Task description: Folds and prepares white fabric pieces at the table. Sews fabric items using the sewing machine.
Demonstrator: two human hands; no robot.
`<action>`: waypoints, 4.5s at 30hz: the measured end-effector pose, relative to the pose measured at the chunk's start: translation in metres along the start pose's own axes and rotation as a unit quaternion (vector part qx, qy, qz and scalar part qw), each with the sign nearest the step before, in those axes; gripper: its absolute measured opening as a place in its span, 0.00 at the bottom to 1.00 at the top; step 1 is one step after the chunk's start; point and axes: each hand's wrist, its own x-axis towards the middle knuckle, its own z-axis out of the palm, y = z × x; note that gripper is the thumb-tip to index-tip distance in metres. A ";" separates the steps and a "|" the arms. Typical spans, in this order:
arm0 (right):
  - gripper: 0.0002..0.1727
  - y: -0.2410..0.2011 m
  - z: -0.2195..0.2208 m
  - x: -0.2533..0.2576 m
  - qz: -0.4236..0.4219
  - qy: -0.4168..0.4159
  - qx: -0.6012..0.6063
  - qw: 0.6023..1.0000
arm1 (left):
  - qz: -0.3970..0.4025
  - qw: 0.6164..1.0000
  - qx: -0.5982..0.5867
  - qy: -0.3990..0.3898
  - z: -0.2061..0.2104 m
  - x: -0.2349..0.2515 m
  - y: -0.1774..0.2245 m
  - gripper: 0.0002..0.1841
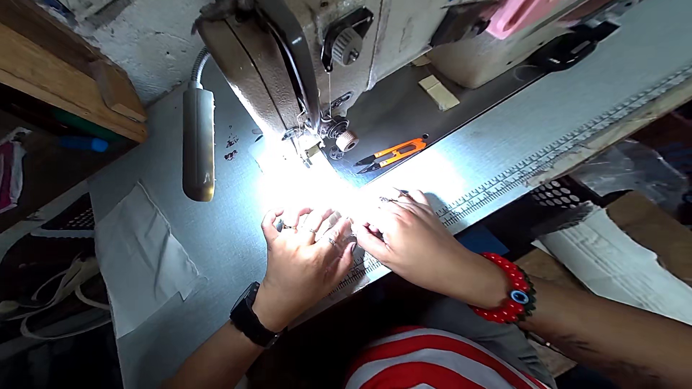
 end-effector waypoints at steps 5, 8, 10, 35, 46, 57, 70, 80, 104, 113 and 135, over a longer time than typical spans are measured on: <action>0.18 0.001 -0.004 0.005 -0.017 -0.027 -0.015 0.999 | 0.006 1.000 -0.005 -0.015 0.000 -0.001 -0.003 0.14; 0.20 0.002 -0.005 0.008 -0.022 -0.048 -0.029 0.998 | 0.011 1.000 -0.008 -0.022 0.000 -0.001 -0.004 0.14; 0.20 0.003 -0.007 0.009 -0.027 -0.060 -0.034 0.997 | 0.014 0.999 -0.008 -0.030 0.000 -0.001 -0.004 0.14; 0.17 0.048 -0.021 0.020 -0.221 -0.034 0.030 0.974 | 0.071 0.995 -0.053 -0.040 -0.006 -0.013 -0.019 0.12; 0.16 0.039 -0.027 0.018 -0.310 -0.031 -0.123 0.942 | 0.078 0.995 -0.037 -0.051 -0.007 -0.012 -0.016 0.15; 0.14 0.031 -0.026 0.019 -0.329 -0.033 -0.155 0.931 | 0.092 0.995 -0.027 0.001 -0.005 -0.012 -0.016 0.10; 0.18 0.038 -0.033 0.020 -0.264 -0.045 -0.064 0.961 | 0.106 0.993 -0.021 -0.044 -0.008 -0.010 -0.015 0.12; 0.20 0.034 -0.028 0.013 -0.303 -0.052 -0.129 0.943 | 0.075 0.994 -0.053 -0.062 -0.006 -0.011 -0.015 0.16; 0.16 0.033 -0.029 0.043 -0.343 -0.096 -0.171 0.919 | 0.083 0.992 -0.070 -0.071 -0.009 0.008 -0.045 0.14; 0.17 0.034 -0.018 0.073 -0.312 -0.079 -0.210 0.923 | 0.103 0.989 -0.084 -0.060 -0.008 0.033 -0.086 0.13; 0.12 0.087 -0.054 0.066 -0.055 -0.080 0.003 0.995 | -0.407 0.913 -0.017 0.022 0.000 0.138 -0.101 0.26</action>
